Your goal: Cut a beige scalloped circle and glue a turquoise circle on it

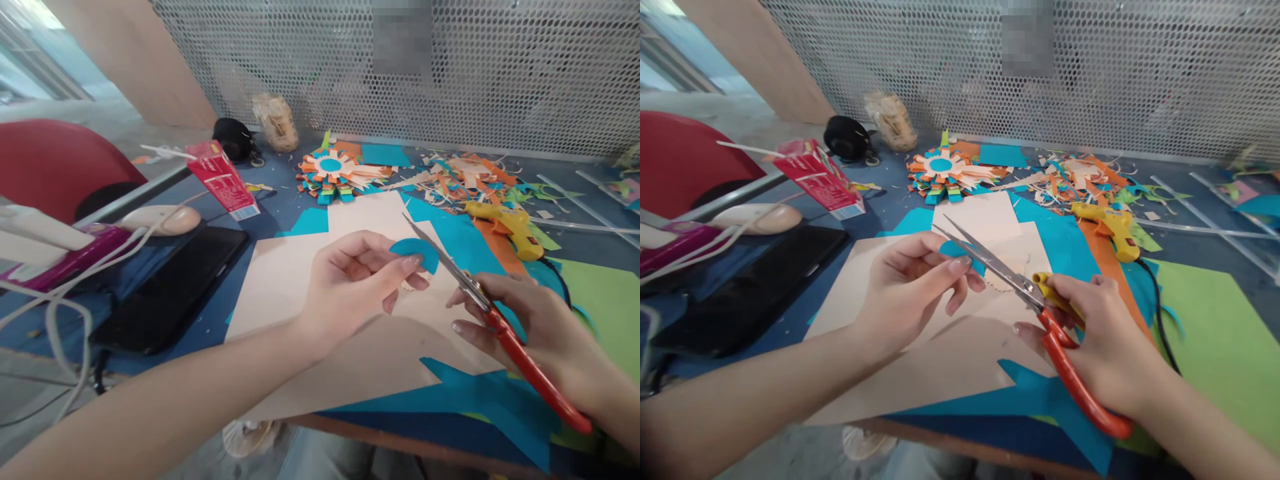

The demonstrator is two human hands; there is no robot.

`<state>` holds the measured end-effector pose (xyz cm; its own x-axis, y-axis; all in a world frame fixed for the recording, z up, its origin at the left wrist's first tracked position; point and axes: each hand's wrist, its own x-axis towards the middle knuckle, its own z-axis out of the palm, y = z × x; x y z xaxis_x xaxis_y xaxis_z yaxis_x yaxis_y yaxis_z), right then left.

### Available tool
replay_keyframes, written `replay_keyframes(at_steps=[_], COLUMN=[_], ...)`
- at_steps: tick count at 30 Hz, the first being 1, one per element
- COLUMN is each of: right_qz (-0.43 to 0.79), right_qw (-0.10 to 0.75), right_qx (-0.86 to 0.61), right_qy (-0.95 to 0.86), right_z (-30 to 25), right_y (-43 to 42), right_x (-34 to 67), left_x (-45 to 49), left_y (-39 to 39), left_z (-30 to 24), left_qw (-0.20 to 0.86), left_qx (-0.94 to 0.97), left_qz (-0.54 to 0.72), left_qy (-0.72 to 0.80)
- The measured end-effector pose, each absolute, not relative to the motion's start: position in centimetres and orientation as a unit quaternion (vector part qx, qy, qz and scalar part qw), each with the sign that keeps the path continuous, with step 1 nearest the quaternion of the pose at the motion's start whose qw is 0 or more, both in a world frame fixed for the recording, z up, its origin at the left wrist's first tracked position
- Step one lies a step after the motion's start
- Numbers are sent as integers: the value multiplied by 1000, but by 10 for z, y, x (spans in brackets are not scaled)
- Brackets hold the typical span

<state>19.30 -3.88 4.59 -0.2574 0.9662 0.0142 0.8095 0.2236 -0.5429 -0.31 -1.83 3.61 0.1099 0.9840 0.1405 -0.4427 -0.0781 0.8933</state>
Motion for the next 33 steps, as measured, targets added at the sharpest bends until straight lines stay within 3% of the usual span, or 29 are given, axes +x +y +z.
replay_keyframes(at_steps=[33], right_qz=[201], right_qw=[181], right_qx=[-595], right_qy=[-757], right_z=[38], right_y=[-40], right_x=[202], left_x=[-3], left_y=[-19], left_z=[39], left_qw=[591], left_qx=[445], left_qz=[600], left_qy=[306])
